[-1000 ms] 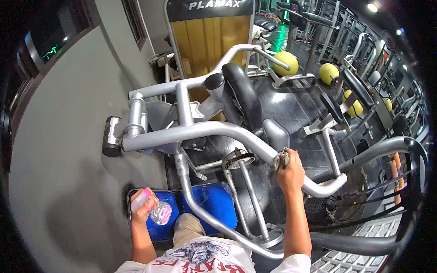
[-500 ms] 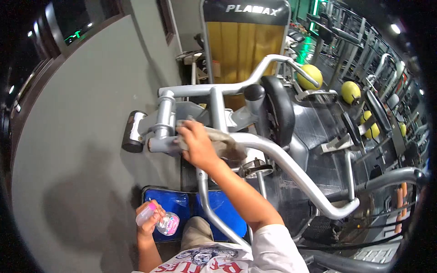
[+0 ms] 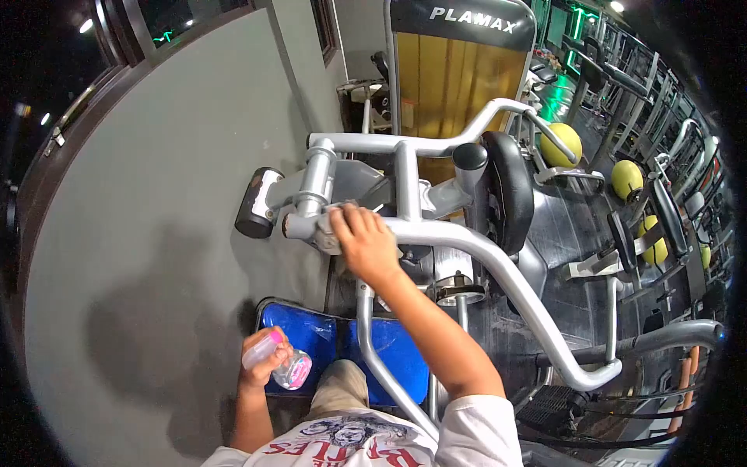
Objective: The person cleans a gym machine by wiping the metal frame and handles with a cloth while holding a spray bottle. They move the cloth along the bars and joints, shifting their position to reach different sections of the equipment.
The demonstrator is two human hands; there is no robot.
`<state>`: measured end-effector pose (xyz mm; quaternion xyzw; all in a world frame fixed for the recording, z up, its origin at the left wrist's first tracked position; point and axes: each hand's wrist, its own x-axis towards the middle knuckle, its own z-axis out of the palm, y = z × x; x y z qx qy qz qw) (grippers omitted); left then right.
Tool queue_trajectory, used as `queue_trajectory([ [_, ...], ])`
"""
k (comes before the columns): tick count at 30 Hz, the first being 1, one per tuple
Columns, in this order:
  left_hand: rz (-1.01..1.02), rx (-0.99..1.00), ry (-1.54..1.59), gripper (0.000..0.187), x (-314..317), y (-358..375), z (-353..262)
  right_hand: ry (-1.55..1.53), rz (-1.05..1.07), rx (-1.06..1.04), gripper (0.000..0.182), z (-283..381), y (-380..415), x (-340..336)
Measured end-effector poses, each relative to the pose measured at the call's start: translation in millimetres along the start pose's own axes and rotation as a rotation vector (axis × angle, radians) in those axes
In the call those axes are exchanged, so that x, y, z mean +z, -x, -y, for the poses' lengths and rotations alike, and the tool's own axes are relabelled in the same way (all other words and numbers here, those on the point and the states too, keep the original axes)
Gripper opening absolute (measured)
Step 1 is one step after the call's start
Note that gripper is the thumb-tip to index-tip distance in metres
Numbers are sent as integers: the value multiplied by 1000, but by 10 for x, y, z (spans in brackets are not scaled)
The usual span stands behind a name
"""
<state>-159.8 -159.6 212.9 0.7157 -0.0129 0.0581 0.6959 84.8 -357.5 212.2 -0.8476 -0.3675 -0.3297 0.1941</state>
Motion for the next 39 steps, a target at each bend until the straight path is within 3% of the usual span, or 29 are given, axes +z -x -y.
queue_trajectory([
  [2,2,-7,6,17,47,-12,-12,82,-19,11,53,-213,214,-174],
  [5,30,15,40,20,89,-20,-30,178,79,214,54,-529,623,-698],
  [7,45,-10,57,19,110,-37,-83,251,-39,278,50,-1034,1091,-836],
  [9,61,28,75,15,87,-55,-50,316,-14,355,63,-1047,1273,-1035],
  [13,60,41,36,13,-23,-39,-63,297,-64,476,77,-894,1129,-669],
  [14,47,51,12,14,-65,-24,-56,145,-133,527,81,-739,1006,-540],
  [17,-16,66,-8,16,-196,20,-3,-91,-266,390,81,-265,533,-55],
  [20,-87,37,20,16,-327,129,75,-220,-130,311,77,381,-2,346],
  [23,-125,43,-9,16,-418,193,101,-166,-129,290,74,895,-407,463],
  [25,-153,13,28,17,-417,214,131,-119,-68,147,71,918,-455,543],
  [29,-114,12,-9,17,-365,173,131,-29,36,-190,53,554,-253,276],
  [33,-96,33,-23,17,-239,99,75,158,132,-292,48,-33,269,-121],
  [39,-44,26,95,23,-103,65,103,342,159,130,43,-970,1320,-980],
])
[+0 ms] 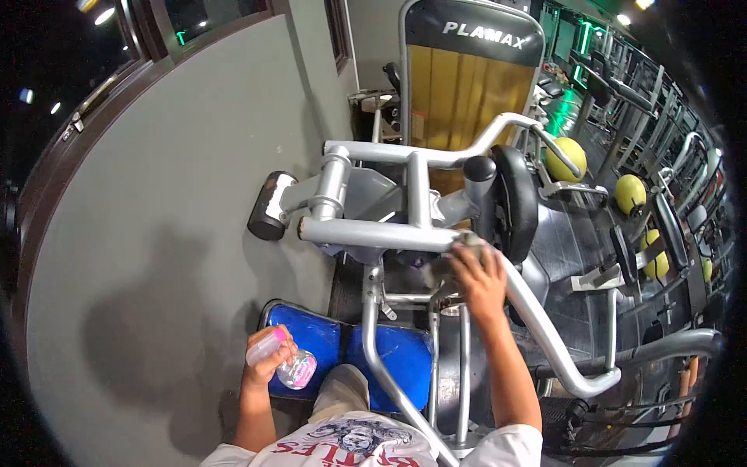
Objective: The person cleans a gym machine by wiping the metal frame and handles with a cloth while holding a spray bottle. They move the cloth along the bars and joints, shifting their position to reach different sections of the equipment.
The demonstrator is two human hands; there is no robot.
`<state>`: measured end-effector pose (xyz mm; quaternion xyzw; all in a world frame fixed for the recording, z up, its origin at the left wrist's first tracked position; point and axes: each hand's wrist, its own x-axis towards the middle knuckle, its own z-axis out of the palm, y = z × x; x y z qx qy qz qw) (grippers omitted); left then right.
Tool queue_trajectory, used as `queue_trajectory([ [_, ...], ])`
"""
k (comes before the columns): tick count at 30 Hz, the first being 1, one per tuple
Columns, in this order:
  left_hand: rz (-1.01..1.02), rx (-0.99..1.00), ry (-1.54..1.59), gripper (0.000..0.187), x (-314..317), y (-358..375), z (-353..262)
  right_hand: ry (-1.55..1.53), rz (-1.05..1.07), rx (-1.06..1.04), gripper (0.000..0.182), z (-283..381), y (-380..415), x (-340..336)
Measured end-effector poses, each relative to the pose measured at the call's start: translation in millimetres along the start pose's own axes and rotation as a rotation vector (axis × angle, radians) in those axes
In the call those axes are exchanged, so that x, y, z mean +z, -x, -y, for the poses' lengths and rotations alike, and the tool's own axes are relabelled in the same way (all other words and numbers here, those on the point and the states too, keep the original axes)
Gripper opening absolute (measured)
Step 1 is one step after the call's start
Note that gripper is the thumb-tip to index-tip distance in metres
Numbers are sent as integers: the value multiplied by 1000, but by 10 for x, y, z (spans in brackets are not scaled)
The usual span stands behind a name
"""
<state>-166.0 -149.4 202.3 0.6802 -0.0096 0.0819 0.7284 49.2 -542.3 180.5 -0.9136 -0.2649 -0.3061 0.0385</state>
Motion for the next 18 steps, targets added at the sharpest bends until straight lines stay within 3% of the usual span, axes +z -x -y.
queue_trajectory([
  [2,27,17,-4,19,88,-40,20,120,-56,8,43,-151,251,-11],
  [6,68,21,-3,17,215,-64,-61,-202,-35,254,70,134,-32,14],
  [9,82,38,25,17,182,-55,-54,-524,-239,238,80,543,-481,335],
  [11,57,43,-32,16,112,-29,-46,-593,-386,110,53,1024,-924,392],
  [14,9,31,-36,16,-24,25,-22,-599,-236,-39,62,1704,-1427,405],
  [16,-36,20,0,17,-90,85,1,-536,-135,57,47,1923,-1660,385],
  [18,-72,21,30,18,-134,95,13,-437,139,152,34,1877,-1844,508],
])
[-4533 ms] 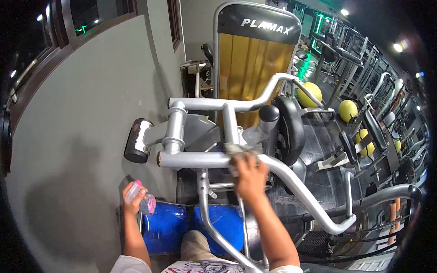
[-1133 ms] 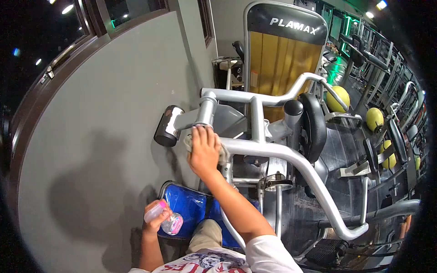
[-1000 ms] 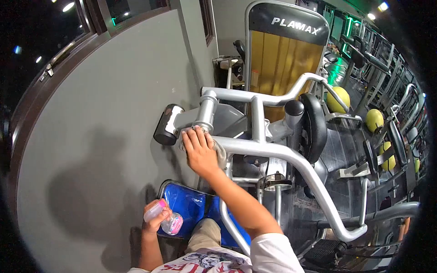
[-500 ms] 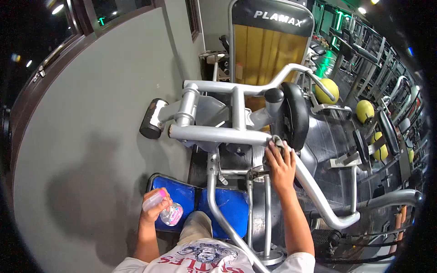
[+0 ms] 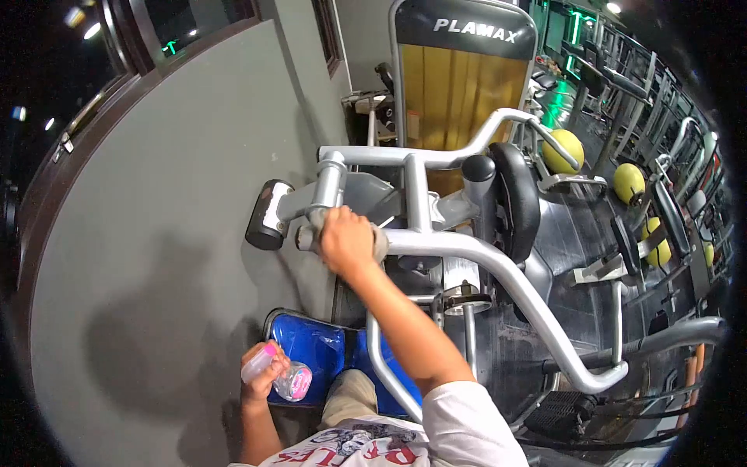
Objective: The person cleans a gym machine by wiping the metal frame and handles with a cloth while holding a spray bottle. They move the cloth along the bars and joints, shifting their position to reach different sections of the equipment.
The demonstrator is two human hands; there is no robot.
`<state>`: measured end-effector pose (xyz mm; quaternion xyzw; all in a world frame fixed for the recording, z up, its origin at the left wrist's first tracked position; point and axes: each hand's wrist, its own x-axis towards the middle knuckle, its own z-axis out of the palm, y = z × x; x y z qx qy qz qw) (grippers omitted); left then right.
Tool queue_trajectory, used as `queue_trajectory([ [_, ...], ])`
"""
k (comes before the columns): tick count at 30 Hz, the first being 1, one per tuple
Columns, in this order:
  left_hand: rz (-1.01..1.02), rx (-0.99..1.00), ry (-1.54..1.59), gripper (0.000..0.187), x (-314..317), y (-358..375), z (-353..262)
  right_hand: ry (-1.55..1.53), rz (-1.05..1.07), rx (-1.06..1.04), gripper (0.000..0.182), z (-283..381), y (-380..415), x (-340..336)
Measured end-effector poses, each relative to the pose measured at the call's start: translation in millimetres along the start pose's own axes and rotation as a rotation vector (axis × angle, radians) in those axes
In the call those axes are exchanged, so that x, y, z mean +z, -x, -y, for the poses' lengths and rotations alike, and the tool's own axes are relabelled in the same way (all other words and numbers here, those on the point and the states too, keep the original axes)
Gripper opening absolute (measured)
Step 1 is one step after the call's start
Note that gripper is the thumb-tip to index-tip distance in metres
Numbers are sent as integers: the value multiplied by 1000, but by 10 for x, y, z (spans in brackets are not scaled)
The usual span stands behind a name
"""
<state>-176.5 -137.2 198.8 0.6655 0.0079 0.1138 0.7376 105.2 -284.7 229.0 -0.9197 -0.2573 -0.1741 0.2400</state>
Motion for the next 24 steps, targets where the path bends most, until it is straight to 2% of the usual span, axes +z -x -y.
queue_trajectory([
  [1,-10,0,11,18,-19,13,9,-29,7,-7,29,-47,-23,-111],
  [2,-21,-3,20,18,-34,48,3,-133,149,150,35,-98,-120,-138],
  [4,-43,-31,-31,17,-50,104,-14,-89,453,281,46,-111,-282,-522],
  [8,-35,-32,-71,17,-38,153,-93,-208,707,230,66,-484,-562,-417],
  [9,-23,-33,-69,17,-29,163,-113,-187,654,269,61,-434,-486,-481],
  [11,7,-27,-92,18,49,156,-173,-59,374,175,51,-395,-134,-426],
  [12,19,-21,-102,18,87,149,-181,47,147,33,44,-445,46,-267],
  [13,38,-23,-95,18,102,142,-172,86,57,-37,35,-467,146,-270],
  [16,47,-36,-100,19,174,129,-255,141,61,-73,35,-558,220,-391],
  [18,49,-31,-76,18,165,119,-284,259,125,-51,23,-739,239,-484],
  [20,31,-9,-19,18,101,122,-147,202,168,-69,27,-963,388,-796],
  [23,28,-39,-30,22,17,96,30,249,-95,-314,39,-1277,734,-1060],
  [24,28,-44,-38,22,27,90,45,179,-98,-231,48,-1356,856,-1132],
])
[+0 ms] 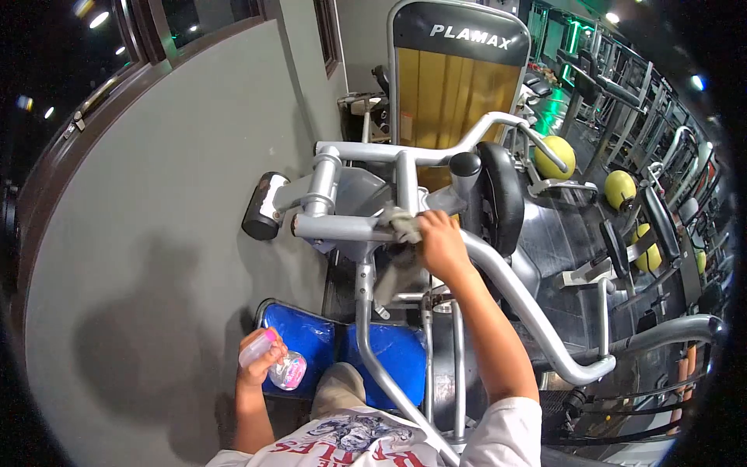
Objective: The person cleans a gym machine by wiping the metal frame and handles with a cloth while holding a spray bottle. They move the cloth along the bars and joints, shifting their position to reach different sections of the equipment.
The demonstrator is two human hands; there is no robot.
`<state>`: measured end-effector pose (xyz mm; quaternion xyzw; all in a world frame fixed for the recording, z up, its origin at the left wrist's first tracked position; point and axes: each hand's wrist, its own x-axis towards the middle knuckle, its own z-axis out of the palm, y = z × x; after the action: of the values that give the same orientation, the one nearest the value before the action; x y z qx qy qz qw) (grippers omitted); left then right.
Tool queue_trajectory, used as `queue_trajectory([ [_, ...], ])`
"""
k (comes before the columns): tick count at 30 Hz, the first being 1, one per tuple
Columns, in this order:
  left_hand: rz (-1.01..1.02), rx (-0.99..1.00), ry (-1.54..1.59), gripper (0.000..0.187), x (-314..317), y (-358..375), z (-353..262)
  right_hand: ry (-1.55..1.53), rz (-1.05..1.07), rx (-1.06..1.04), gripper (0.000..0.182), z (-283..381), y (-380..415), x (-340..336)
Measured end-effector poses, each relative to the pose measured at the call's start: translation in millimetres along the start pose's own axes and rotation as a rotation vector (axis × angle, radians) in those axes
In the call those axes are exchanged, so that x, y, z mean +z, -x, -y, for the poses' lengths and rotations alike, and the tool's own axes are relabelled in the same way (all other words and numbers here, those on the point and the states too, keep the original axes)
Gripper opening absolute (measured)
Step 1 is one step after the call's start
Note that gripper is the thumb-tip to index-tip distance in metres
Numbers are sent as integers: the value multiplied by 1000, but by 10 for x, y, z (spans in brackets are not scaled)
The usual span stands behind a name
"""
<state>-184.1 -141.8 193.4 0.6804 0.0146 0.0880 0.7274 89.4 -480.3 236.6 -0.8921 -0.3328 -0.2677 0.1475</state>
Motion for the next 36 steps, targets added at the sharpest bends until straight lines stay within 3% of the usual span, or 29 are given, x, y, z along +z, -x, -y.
queue_trajectory([
  [2,-13,-33,32,24,80,-1,-41,-506,15,429,39,-276,184,6],
  [4,0,-46,67,24,126,-27,-26,-894,64,1069,42,-304,103,-458],
  [5,16,-33,43,21,153,-54,-33,-1327,-195,959,52,-454,192,-404],
  [6,31,-19,17,20,182,-77,-57,-1522,-383,1039,53,-334,86,-605],
  [8,48,8,-5,18,199,-114,-72,-1589,-494,877,53,-217,-14,-926],
  [11,41,24,16,18,199,-129,-47,-1197,-451,756,48,-111,-111,-1112],
  [15,38,-8,16,18,196,-140,-25,-525,-146,192,55,163,-329,-789],
  [17,37,-22,20,17,186,-146,6,-436,69,28,56,316,-438,-328],
  [18,24,-23,31,16,197,-139,-4,-488,221,26,57,301,-473,81],
  [20,-4,-27,51,15,203,-114,-42,-666,457,195,59,547,-693,52],
  [21,-15,-7,33,14,174,-109,-27,-701,388,264,54,554,-822,182],
  [24,-58,-34,32,16,54,-79,6,-669,210,170,51,540,-934,323],
  [25,-57,-45,-12,17,21,-79,-3,-726,376,168,55,523,-956,332],
  [29,-92,-62,-9,18,-27,-101,90,-272,456,56,79,581,-947,482],
  [32,-79,-66,-8,17,6,-147,101,-101,523,86,76,741,-961,468],
  [36,6,-53,-31,18,17,-223,123,-91,760,172,63,830,-1123,290],
])
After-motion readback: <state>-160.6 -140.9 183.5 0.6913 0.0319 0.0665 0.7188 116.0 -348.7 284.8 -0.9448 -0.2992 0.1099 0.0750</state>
